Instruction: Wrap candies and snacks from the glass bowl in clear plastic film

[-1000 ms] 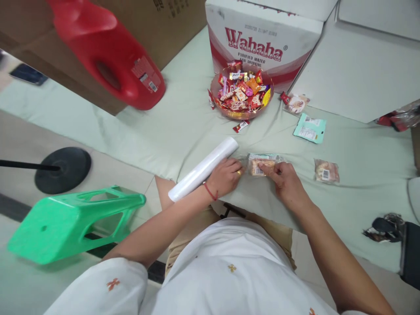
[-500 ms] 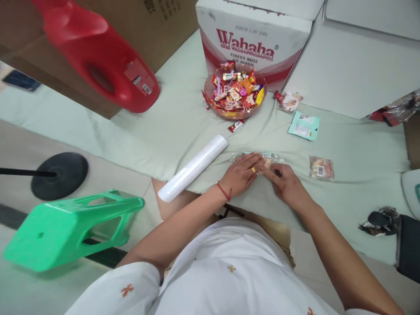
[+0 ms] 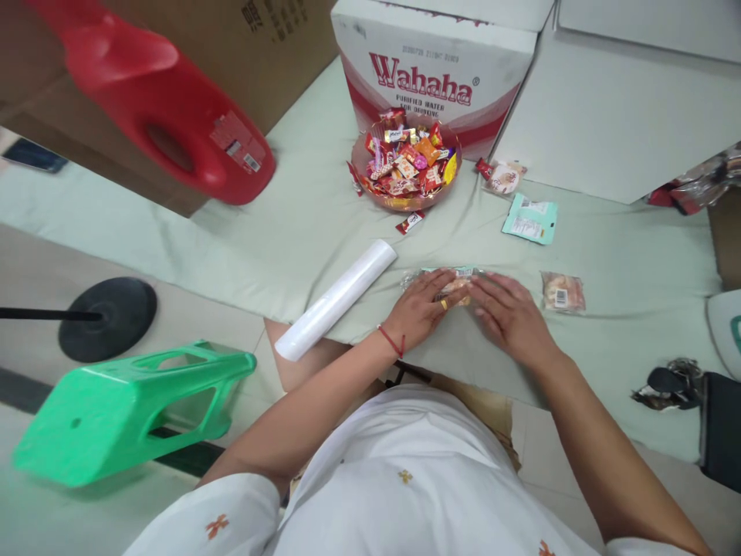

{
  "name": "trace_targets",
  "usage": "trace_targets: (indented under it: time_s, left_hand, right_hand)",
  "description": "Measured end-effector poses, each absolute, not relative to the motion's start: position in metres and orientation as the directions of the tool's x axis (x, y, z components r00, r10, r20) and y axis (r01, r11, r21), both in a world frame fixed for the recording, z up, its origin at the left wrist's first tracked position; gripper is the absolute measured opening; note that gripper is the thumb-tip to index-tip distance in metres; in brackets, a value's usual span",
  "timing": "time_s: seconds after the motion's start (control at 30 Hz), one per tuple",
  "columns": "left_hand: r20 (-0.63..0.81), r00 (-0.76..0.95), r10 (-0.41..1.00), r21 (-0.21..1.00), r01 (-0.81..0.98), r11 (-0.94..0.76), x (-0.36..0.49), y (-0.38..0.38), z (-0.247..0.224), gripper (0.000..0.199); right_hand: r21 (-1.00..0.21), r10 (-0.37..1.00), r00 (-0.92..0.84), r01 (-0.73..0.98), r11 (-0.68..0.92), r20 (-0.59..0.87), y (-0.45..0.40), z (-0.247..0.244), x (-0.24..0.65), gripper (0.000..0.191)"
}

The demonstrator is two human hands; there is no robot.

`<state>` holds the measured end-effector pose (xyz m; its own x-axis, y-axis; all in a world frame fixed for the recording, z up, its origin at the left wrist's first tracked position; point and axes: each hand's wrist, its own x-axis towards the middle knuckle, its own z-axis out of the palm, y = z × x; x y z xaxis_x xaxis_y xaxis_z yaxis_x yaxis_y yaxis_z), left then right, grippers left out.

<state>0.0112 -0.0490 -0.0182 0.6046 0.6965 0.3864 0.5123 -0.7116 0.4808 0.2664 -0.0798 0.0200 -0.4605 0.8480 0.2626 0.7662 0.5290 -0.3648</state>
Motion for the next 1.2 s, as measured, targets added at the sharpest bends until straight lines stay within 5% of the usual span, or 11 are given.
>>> trace_targets:
  time_s: [0.1, 0.3, 0.47, 0.6, 0.77, 0.87, 1.03, 1.2]
  left_hand:
    - [0.388, 0.609, 0.691, 0.471, 0.514, -0.717, 0.012, -0.049, -0.019, 0.042]
    - [0.385, 0.603, 0.698, 0.493, 0.505, -0.708, 0.012, -0.049, -0.019, 0.042]
    - [0.396, 0.604, 0.691, 0.484, 0.502, -0.716, 0.012, -0.049, -0.019, 0.04]
    - [0.395, 0.61, 0.687, 0.492, 0.491, -0.719, 0.011, -0.048, -0.022, 0.041]
    - [0.361, 0.614, 0.702, 0.493, 0.514, -0.702, 0.011, -0.048, -0.021, 0.04]
    - [0.365, 0.605, 0.708, 0.468, 0.538, -0.701, 0.012, -0.05, -0.02, 0.04]
    - [0.354, 0.612, 0.707, 0.441, 0.557, -0.703, 0.012, -0.052, -0.017, 0.042]
    - [0.349, 0.604, 0.716, 0.432, 0.574, -0.695, 0.013, -0.055, -0.015, 0.044]
  right_hand:
    - [-0.35, 0.875, -0.424, 0.803, 0.483, 0.235, -0.08, 0.006, 0.28, 0.043]
    - [-0.452, 0.933, -0.019, 0.871, 0.191, 0.359, -0.074, 0.008, 0.291, 0.03]
    - [-0.431, 0.959, 0.029, 0.897, 0.1, 0.282, -0.053, 0.003, 0.252, 0.028]
    - [-0.642, 0.986, 0.035, 0.763, 0.08, 0.164, -0.051, 0.007, 0.248, 0.014]
    - [-0.834, 0.982, 0.15, 0.523, -0.175, -0.112, -0.061, 0.025, 0.254, 0.023]
    - [-0.883, 0.963, 0.218, 0.405, -0.237, -0.158, -0.063, 0.028, 0.25, 0.028]
    - [-0.886, 0.941, 0.317, 0.395, -0.241, -0.114, -0.067, 0.03, 0.246, 0.025]
    - [-0.67, 0.953, 0.205, 0.742, -0.005, 0.221, -0.076, 0.038, 0.229, 0.017]
